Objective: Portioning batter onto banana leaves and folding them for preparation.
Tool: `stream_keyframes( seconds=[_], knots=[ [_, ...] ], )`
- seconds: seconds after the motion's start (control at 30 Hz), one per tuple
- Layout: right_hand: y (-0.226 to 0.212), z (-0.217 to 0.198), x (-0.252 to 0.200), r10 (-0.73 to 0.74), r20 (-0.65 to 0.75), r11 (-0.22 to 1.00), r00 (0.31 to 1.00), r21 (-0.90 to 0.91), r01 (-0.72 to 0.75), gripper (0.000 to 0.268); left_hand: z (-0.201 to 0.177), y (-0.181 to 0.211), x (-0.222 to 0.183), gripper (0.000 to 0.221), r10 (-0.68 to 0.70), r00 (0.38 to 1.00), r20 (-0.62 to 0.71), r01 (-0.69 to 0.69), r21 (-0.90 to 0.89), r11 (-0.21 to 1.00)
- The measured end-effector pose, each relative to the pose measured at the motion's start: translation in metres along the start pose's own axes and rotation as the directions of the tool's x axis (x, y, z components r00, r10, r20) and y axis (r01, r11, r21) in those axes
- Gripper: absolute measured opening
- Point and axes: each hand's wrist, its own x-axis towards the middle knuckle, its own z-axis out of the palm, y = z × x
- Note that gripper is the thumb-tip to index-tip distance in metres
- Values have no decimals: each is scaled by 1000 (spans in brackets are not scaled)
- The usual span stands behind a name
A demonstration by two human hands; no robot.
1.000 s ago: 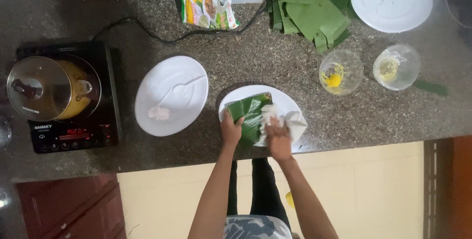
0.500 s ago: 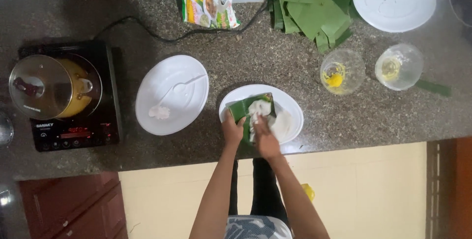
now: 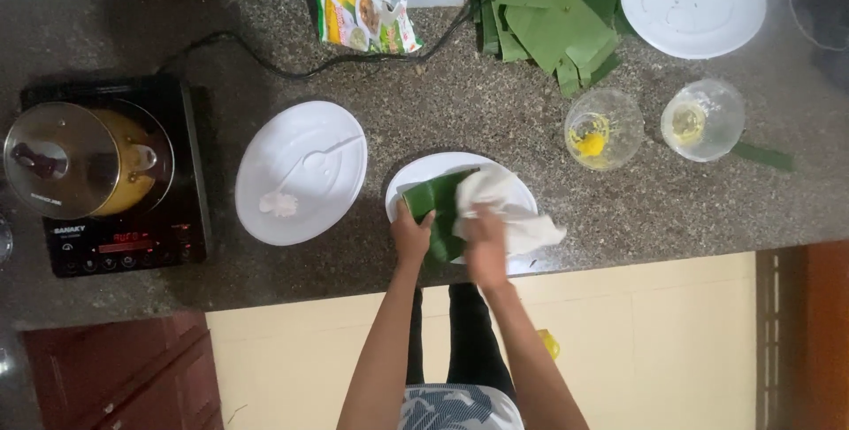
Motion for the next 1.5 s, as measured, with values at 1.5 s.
stream_keyframes(
  seconds=[1.5],
  knots=[
    [-31,-130,-21,246,-660,883,710,455,117,27,-67,64,-45,38,689,621,373,-782,350,515]
  ],
)
